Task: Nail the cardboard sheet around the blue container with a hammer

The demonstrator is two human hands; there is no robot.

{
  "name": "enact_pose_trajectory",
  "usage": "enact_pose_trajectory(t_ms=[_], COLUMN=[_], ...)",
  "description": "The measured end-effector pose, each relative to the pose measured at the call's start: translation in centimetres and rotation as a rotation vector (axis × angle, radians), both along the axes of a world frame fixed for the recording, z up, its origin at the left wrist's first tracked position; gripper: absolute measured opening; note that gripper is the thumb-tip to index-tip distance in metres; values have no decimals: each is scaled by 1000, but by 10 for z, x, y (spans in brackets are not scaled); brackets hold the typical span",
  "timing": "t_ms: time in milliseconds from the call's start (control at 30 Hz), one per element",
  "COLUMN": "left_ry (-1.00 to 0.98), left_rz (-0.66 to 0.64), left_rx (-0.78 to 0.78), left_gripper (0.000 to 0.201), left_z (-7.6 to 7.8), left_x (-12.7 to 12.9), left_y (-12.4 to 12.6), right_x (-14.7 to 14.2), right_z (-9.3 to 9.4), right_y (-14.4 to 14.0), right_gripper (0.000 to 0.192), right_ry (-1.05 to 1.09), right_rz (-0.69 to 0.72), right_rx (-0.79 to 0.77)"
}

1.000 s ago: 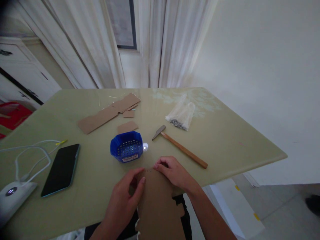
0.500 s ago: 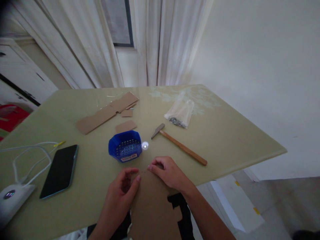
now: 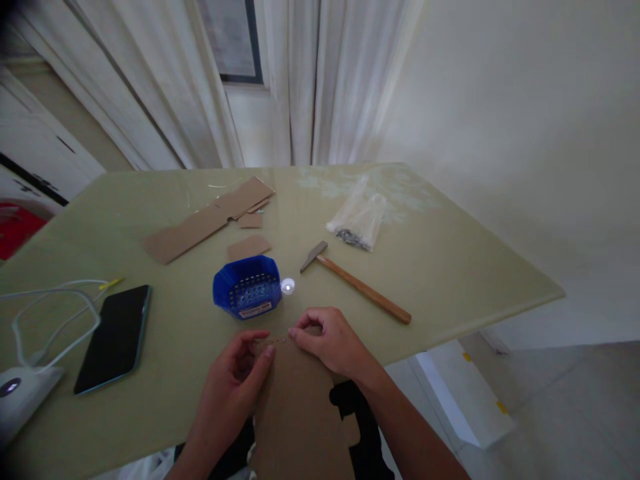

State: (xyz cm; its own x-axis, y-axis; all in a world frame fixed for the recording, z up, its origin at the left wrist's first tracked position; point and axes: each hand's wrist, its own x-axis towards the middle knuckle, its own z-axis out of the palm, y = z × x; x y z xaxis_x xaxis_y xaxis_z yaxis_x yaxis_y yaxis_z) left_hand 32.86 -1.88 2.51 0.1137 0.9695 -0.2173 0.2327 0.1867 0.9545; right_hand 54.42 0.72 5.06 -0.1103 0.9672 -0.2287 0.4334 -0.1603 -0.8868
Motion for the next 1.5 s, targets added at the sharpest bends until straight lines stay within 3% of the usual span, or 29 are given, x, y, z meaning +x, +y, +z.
enact_pose_trajectory(t_ms=[400, 633, 733, 800, 900, 967, 1033, 1133, 1233, 1400, 1500], left_ry=[67, -172, -148, -99, -118, -143, -156, -146, -125, -302, -519], left_rz=[-22, -15, -12, 4, -18, -51, -79, -102, -89, -156, -316], left_rx=[-5, -59, 53, 194, 369, 444, 495, 498, 400, 163, 68], left_gripper=[47, 48, 30, 21, 7, 8, 13, 12, 8, 17, 19], left_z=[5, 16, 29, 39, 54, 60, 63, 63, 60, 61, 57], left_x=[-3, -3, -5, -9, -15, -17, -18, -17, -17, -26, -37], left_y=[-2, -11, -19, -25, -34, -37, -38, -37, -38, -37, -31], right_x=[-4, 0, 11, 26, 56, 73, 84, 90, 88, 94, 110], right_z=[5, 23, 25, 19, -2, -19, -33, -41, -35, -25, -27], right_y=[-3, -16, -16, -7, 16, 30, 41, 48, 50, 43, 30], right_gripper=[27, 28, 33, 39, 38, 40, 44, 35, 26, 34, 56], right_ry=[20, 127, 241, 240, -136, -425, -698, -913, -1030, -1162, -1120], right_rz=[-10, 44, 100, 61, -248, -322, -314, -283, -145, 14, 52], right_rx=[-3, 195, 293, 362, 419, 448, 457, 456, 432, 313, 462])
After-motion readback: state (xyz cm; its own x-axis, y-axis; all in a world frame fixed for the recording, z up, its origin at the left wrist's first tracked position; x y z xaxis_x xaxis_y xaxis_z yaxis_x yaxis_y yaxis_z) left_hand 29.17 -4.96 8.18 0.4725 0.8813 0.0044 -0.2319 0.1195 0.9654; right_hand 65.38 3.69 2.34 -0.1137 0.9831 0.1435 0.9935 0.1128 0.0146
